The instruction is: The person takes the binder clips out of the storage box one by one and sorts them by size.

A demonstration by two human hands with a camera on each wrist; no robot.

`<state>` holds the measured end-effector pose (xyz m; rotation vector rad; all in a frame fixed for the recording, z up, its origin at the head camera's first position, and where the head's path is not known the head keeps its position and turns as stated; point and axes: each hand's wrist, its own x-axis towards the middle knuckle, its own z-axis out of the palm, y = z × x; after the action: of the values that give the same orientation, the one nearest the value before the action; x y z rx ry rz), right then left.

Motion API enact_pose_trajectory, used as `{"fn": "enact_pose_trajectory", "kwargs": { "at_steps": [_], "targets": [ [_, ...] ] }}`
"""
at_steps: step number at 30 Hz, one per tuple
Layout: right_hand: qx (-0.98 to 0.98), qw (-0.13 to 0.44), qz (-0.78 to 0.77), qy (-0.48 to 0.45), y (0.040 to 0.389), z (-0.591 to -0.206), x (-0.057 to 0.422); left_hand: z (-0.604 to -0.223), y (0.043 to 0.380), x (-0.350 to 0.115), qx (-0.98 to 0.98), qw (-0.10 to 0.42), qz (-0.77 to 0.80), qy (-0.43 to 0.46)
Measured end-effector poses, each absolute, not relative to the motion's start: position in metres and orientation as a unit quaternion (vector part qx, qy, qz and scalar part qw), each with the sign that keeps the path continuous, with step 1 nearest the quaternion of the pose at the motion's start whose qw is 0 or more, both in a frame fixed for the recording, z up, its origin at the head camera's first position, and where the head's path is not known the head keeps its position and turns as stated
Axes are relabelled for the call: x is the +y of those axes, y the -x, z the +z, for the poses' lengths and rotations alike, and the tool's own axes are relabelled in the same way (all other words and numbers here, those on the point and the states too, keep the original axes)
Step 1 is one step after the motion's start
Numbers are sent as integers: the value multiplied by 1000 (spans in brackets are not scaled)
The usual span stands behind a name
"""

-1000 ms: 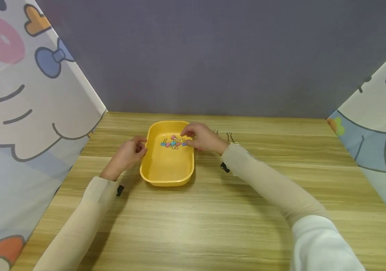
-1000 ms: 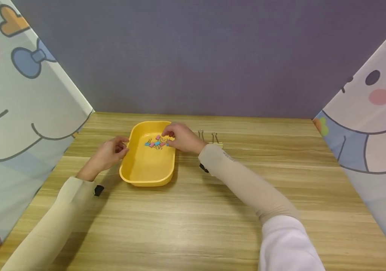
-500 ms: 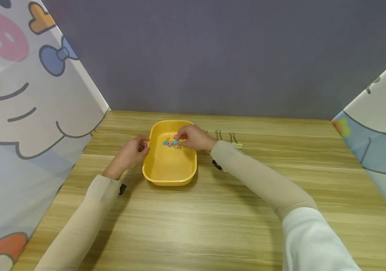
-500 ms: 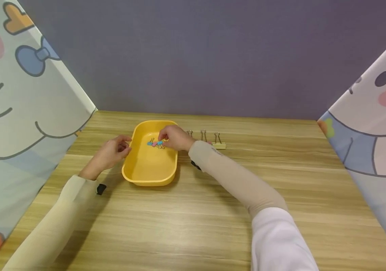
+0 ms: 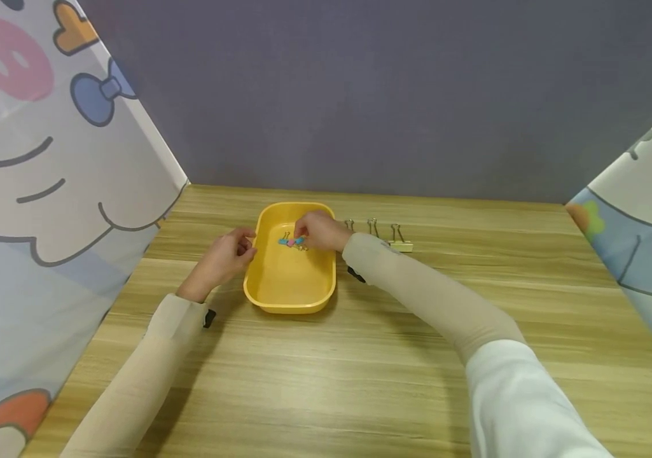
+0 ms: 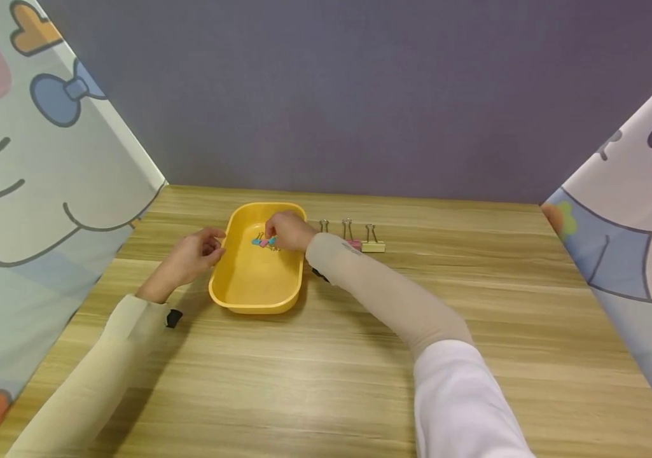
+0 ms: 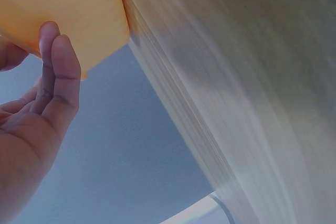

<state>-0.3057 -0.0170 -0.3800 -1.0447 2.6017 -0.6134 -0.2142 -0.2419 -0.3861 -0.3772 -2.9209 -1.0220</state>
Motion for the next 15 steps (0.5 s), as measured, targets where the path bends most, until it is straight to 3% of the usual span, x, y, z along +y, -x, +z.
{"fn": "enact_pose_trajectory", "kwargs": {
  "at_steps": [15],
  "targets": [
    [909,167,-204,324,312,-387,-36,-387,216,-244,-933,12,-336,128]
  ]
}}
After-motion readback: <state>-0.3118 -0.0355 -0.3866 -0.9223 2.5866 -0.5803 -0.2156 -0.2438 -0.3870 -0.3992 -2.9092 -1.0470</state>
